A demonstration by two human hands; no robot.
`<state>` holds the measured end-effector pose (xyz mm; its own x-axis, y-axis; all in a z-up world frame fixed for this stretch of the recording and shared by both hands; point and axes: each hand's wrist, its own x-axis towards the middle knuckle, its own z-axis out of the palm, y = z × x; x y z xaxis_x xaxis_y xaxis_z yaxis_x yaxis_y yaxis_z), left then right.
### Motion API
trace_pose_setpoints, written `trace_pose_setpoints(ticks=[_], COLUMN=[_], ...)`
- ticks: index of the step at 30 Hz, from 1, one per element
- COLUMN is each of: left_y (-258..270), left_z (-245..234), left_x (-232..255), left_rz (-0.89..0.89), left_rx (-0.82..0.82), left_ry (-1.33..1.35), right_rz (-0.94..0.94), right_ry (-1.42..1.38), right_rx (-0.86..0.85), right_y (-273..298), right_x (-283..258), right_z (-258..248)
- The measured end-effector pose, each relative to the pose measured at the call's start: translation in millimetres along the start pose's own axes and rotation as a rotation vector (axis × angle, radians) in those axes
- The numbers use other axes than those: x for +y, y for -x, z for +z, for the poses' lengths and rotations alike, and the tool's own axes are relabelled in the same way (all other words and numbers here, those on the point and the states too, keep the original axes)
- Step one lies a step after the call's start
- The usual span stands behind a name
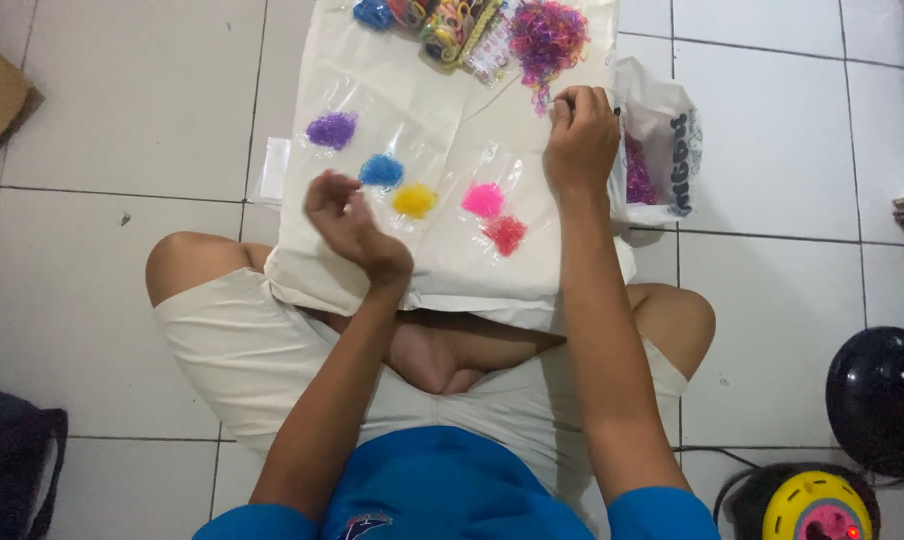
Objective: Sorting small colorful rubber bands into piles by color on a white surface.
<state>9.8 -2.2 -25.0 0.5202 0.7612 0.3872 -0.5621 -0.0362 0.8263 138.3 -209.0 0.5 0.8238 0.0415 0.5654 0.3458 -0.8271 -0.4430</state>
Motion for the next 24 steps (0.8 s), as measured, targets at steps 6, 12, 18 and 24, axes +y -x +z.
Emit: trace_pose_setpoints(ticks=[6, 12, 18, 24], left_y=[-37, -52, -59, -51], left_z=[-12, -24, -26, -24], left_x=[27, 30, 14, 16], left_rz=[-0.101, -0.179, 0.095, 0.168], left_rx=[-0.191, -0.266, -0.578, -0.536], left_ry=[-0.558, -0.593, -1.162, -1.104], right_rz=[-0.073, -0.085, -0.052, -0.047], right_ry=[-0.032, -0.036, -0.041, -0.085], right_rx=[0.042, 0.047, 0.025, 0.038], right_y=[-1, 0, 0, 1], right_x=[-4, -2, -4, -3], right_z=[-4, -2, -5, -5])
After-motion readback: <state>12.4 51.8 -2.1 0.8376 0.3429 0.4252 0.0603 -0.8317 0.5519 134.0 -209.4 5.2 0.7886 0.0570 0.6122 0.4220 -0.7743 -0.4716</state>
